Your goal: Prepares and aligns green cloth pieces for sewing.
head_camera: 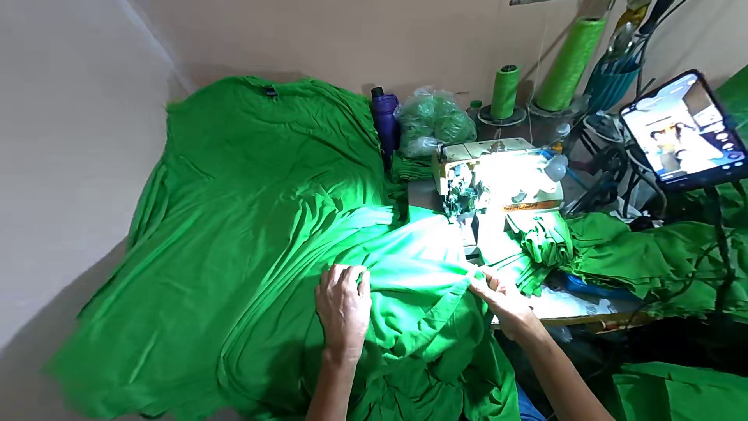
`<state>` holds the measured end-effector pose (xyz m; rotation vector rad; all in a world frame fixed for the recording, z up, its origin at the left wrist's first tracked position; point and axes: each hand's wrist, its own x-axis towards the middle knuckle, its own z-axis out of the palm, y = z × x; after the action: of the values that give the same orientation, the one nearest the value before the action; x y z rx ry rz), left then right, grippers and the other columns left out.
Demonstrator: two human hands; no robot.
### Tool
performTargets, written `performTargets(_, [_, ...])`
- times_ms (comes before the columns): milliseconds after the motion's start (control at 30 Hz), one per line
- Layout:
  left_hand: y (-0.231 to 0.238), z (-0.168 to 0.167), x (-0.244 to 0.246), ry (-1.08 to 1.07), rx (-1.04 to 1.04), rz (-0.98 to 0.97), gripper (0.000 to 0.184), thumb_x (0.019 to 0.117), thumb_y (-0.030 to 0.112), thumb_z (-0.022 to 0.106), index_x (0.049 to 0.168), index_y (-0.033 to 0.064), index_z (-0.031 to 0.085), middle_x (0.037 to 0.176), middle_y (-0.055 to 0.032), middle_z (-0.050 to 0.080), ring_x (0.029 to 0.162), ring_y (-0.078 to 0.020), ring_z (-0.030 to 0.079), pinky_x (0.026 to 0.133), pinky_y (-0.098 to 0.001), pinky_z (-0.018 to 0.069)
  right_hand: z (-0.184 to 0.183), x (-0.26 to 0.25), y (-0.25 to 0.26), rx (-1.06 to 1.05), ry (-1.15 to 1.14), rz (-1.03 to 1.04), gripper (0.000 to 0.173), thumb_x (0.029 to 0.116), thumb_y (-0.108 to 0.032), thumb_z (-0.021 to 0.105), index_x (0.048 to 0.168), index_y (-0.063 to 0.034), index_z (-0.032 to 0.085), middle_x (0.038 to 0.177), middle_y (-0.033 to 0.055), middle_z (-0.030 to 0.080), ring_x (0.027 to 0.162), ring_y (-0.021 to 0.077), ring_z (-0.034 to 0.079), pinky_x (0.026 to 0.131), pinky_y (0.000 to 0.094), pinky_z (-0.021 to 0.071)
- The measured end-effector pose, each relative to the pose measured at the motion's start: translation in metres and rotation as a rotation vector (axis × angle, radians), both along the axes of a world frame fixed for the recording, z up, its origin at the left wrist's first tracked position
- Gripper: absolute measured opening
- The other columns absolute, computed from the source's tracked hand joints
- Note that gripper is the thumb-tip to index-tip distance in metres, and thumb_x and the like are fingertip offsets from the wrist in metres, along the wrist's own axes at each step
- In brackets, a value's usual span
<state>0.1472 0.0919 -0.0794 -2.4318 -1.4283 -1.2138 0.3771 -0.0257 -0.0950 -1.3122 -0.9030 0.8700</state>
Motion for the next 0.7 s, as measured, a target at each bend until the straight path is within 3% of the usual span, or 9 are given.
performTargets(167, [0.0,-0.004,-0.002,-0.043,0.019,-0.031,0.018,0.0961,0.012,0.063,0.096,0.0005,0.077,0.097,-0.0214,0.072,0.098,-0.0431,0.068,0.08,-0.0591,0.0515,-0.003,0.003,-0.001,-0.021,-0.017,-0.011,0.007,0.1002,-0.001,0.055,0.102,-0.0028,0.061,0.084,-0.0037,0.064,0.079,-0.0012,0.063,0.075,0.0178,0.053])
performTargets(433, [0.0,0.0,-0.003,-0.097,-0.038,-0.012,0.024,0.1009,0.013,0.056,0.101,-0.0038,0.074,0.095,-0.0244,0.071,0.096,-0.0441,0.069,0.083,-0.0596,0.0514,-0.007,0.001,0.0,-0.015,0.008,-0.011,0.007,0.1001,0.0,0.055,0.099,-0.0039,0.061,0.082,-0.0043,0.065,0.076,-0.001,0.063,0.073,0.018,0.0535])
performTargets(500, [-0.001,0.0,-0.002,-0.102,-0.023,-0.005,0.024,0.1001,0.013,0.057,0.106,-0.0039,0.073,0.099,-0.0255,0.071,0.098,-0.0455,0.068,0.084,-0.0606,0.051,-0.007,0.001,0.001,-0.027,0.015,-0.011,0.007,0.1008,-0.001,0.055,0.102,-0.0025,0.062,0.083,-0.0029,0.065,0.077,-0.0005,0.063,0.074,0.0183,0.0538])
performTargets(567, [-0.005,-0.001,0.0,-0.095,0.021,0.007,0.029,0.0979,0.014,0.06,0.119,-0.0042,0.069,0.113,-0.0294,0.067,0.107,-0.0508,0.063,0.087,-0.064,0.0491,-0.007,0.001,0.0,-0.026,0.022,-0.007,0.007,0.1009,-0.001,0.055,0.103,-0.0022,0.062,0.085,-0.0032,0.065,0.079,-0.0012,0.063,0.075,0.0177,0.0536])
performTargets(700, [-0.019,-0.003,0.014,-0.052,0.116,0.011,0.029,0.0926,0.018,0.066,0.114,-0.0004,0.073,0.116,-0.0286,0.066,0.106,-0.0526,0.062,0.082,-0.0646,0.0465,-0.008,0.001,0.001,-0.002,0.023,-0.002,0.007,0.1004,-0.001,0.055,0.102,-0.0021,0.062,0.085,-0.0029,0.066,0.079,-0.0008,0.064,0.076,0.0182,0.0543])
